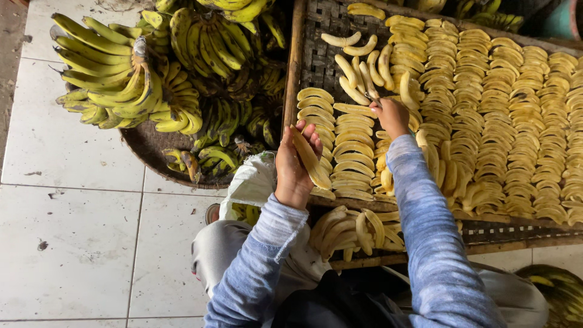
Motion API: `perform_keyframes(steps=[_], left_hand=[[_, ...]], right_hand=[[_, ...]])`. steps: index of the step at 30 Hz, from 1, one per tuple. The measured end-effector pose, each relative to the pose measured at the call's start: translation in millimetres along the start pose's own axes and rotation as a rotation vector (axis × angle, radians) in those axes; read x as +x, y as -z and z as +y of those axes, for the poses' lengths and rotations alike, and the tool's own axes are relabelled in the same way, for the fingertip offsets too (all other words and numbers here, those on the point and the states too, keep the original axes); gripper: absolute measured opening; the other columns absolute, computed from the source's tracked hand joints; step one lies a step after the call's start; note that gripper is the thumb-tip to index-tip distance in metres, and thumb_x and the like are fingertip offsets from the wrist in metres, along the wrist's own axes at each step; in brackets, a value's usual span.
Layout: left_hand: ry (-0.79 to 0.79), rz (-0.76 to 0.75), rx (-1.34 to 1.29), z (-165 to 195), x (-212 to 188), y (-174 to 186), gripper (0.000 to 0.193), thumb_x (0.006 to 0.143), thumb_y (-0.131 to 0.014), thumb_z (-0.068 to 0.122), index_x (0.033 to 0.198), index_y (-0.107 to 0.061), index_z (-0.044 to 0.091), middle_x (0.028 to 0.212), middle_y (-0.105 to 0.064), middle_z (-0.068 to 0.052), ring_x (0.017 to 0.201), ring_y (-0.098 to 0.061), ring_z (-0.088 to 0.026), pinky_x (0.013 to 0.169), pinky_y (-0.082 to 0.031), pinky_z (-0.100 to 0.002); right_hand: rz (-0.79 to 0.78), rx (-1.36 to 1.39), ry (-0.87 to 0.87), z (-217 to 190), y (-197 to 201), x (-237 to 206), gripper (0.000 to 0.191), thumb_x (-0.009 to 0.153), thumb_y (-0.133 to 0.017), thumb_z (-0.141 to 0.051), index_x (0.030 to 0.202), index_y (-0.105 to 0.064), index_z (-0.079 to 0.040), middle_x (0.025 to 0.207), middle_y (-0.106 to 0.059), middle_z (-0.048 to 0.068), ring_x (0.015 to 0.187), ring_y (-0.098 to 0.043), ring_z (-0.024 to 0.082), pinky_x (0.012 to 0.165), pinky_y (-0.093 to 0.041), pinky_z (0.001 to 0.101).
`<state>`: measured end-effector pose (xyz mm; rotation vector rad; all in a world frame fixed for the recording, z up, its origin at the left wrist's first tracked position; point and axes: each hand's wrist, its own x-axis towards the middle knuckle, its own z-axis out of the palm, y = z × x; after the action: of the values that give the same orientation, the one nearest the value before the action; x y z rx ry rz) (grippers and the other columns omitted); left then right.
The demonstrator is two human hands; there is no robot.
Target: The person sits on the floor peeling bananas with a small knife, one banana at a time. They cut and strip the peel by hand, then place the peeled banana onto a bamboo tray already covered with rows of peeled bananas.
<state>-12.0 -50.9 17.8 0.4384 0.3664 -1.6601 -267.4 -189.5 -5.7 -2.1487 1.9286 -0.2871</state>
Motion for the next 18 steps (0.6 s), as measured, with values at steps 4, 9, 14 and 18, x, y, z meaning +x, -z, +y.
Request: perform_keyframes(steps=[4, 9, 14, 18], left_hand=[[-0.005, -0.01, -0.006, -1, -1, -2, 0.037, 0.11, -0.045, 0.04, 0.121, -0.06, 0.008, 0.104, -0.069, -0.008, 0.085, -0.064, -0.02, 0.082, -0.057, -0.032], [-0.013, 0.01, 0.011, -3, -4, -6, 0.036, 0.11, -0.045, 0.039, 0.121, -0.06, 0.008, 0.103, -0.069, -0.008, 0.084, -0.063, -0.019, 0.079, -0.057, -0.032], [-0.018, 0.02, 0.003, -2, -5, -8, 0.036, 0.11, -0.046, 0.039, 0.121, -0.06, 0.007, 0.102, -0.068, -0.008, 0.085, -0.063, -0.019, 0.081, -0.057, -0.031], [-0.024, 0.018, -0.003, 0, -5, -9, 0.037, 0.109, -0.046, 0.039, 0.121, -0.06, 0.007, 0.101, -0.068, -0.008, 0.085, -0.063, -0.019, 0.082, -0.057, -0.031]], right_hand=[[0.023, -0.032, 0.057, -2, -1, -1, 0.009, 0.094, -0.075, -0.025, 0.1, -0.078, -0.019, 0.097, -0.073, 0.01, 0.089, -0.068, 0.034, 0.072, -0.051, 0.0468], [0.181, -0.011, -0.007, -20, 0, 4, 0.018, 0.094, -0.078, -0.027, 0.1, -0.071, -0.012, 0.101, -0.071, 0.01, 0.09, -0.068, 0.035, 0.073, -0.051, 0.0473], [0.202, -0.045, 0.08, -52, -4, 21, 0.04, 0.087, -0.083, -0.034, 0.113, -0.063, -0.011, 0.114, -0.066, 0.014, 0.091, -0.07, 0.037, 0.071, -0.054, 0.0487], [0.14, -0.224, 0.078, -66, -8, 34, 0.056, 0.084, -0.084, -0.04, 0.118, -0.055, -0.006, 0.124, -0.062, 0.025, 0.085, -0.071, 0.041, 0.067, -0.056, 0.05]])
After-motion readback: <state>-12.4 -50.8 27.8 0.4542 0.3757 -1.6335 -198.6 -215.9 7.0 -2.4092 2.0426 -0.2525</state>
